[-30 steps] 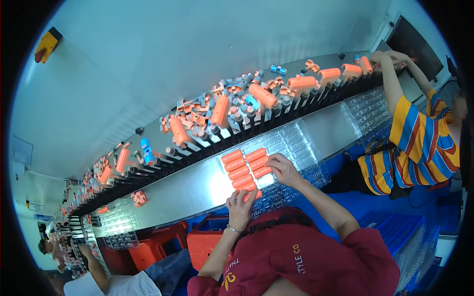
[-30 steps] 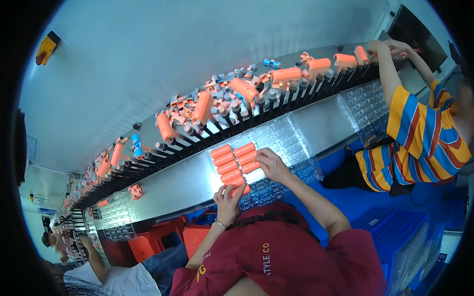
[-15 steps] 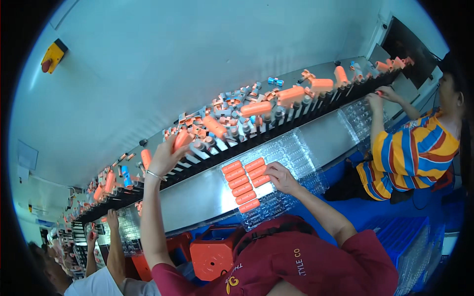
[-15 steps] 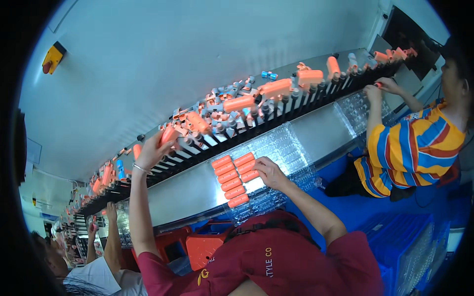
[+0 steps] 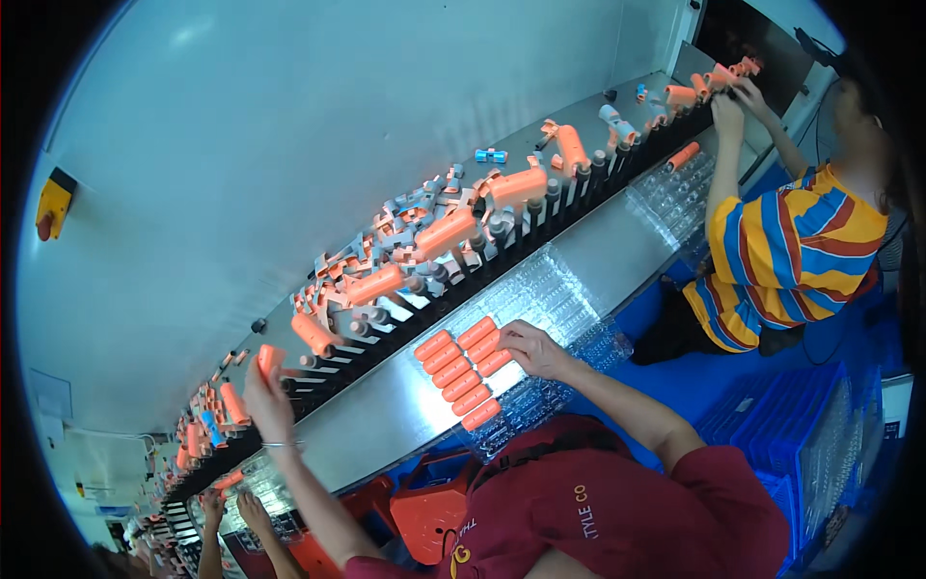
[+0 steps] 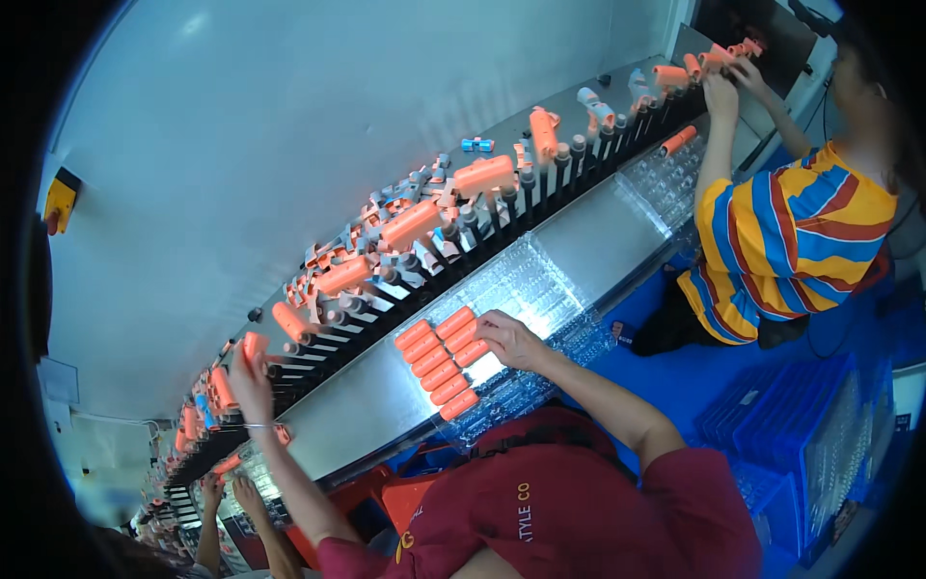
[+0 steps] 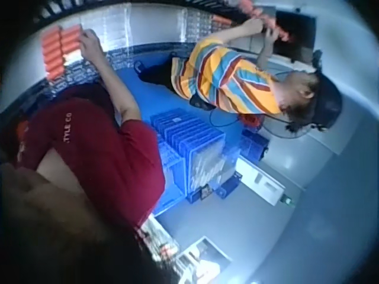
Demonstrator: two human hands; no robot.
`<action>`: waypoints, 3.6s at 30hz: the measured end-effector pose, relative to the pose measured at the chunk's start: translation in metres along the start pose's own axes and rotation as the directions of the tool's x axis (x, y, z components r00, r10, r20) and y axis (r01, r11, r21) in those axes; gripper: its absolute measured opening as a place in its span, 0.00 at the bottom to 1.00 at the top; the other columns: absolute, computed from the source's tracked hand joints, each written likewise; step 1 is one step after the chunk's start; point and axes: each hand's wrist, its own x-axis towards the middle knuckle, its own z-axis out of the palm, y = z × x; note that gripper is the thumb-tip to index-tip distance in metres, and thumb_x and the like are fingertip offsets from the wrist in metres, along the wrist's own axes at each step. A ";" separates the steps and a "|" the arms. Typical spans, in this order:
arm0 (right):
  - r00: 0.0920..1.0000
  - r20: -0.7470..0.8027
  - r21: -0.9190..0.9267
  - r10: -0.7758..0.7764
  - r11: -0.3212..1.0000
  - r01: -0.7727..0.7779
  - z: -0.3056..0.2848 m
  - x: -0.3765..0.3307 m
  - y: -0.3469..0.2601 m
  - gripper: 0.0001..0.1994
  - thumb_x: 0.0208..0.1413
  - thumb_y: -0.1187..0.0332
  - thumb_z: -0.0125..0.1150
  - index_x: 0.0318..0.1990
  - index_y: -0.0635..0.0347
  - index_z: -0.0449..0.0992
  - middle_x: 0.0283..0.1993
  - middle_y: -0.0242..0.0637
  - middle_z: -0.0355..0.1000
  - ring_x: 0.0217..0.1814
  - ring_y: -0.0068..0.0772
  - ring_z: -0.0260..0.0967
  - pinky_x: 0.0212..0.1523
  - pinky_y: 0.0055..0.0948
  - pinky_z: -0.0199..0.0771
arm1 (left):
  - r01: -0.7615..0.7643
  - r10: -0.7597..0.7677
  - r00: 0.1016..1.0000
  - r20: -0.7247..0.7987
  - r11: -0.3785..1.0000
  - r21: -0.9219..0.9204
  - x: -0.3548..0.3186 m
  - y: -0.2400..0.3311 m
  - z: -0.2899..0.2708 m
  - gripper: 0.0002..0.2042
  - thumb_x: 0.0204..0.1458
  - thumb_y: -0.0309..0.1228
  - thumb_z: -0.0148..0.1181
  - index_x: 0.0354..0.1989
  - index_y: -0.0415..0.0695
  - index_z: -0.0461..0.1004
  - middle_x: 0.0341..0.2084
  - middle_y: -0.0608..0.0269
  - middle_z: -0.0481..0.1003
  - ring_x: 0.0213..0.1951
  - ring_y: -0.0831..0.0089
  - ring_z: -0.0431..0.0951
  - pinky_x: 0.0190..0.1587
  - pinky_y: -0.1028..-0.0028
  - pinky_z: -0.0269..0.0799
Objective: The person takes components from an assembly line, packs them into a plastic tray by hand, and places the filled tray onto a conveyor belt before picking up a new tray to pack more components.
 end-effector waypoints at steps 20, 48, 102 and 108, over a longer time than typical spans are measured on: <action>1.000 -0.004 0.018 0.021 1.000 -0.021 0.017 0.005 0.007 0.10 0.52 0.82 0.59 0.41 0.61 0.79 0.44 0.42 0.72 0.47 0.43 0.73 0.45 0.35 0.76 | 0.090 -0.177 0.950 0.257 0.944 0.317 0.000 -0.163 -0.072 0.20 0.56 0.27 0.60 0.58 0.36 0.71 0.44 0.47 0.77 0.46 0.51 0.78 0.50 0.59 0.72; 1.000 0.027 -0.020 0.001 1.000 -0.001 0.006 0.000 -0.011 0.08 0.52 0.81 0.59 0.40 0.63 0.78 0.42 0.43 0.71 0.46 0.45 0.72 0.46 0.37 0.75 | -0.275 0.337 0.935 0.108 0.885 -0.376 -0.090 0.181 0.223 0.16 0.55 0.31 0.61 0.52 0.44 0.77 0.43 0.56 0.77 0.43 0.57 0.77 0.48 0.61 0.70; 0.899 -0.091 -0.588 -0.428 0.752 0.298 -0.088 0.118 -0.097 0.18 0.52 0.69 0.66 0.50 0.63 0.74 0.45 0.46 0.75 0.49 0.50 0.74 0.50 0.45 0.74 | -0.157 0.279 0.897 0.342 0.926 -0.344 -0.266 0.137 0.074 0.27 0.54 0.31 0.61 0.65 0.53 0.69 0.43 0.60 0.71 0.44 0.62 0.73 0.44 0.64 0.66; 0.945 0.271 -0.279 -0.185 0.924 0.261 0.004 -0.018 -0.071 0.20 0.49 0.67 0.68 0.49 0.63 0.73 0.47 0.44 0.71 0.50 0.48 0.70 0.51 0.41 0.72 | -0.236 0.306 0.892 0.332 0.943 -0.236 -0.276 0.138 0.088 0.30 0.51 0.23 0.55 0.66 0.55 0.68 0.45 0.60 0.71 0.47 0.61 0.70 0.46 0.63 0.64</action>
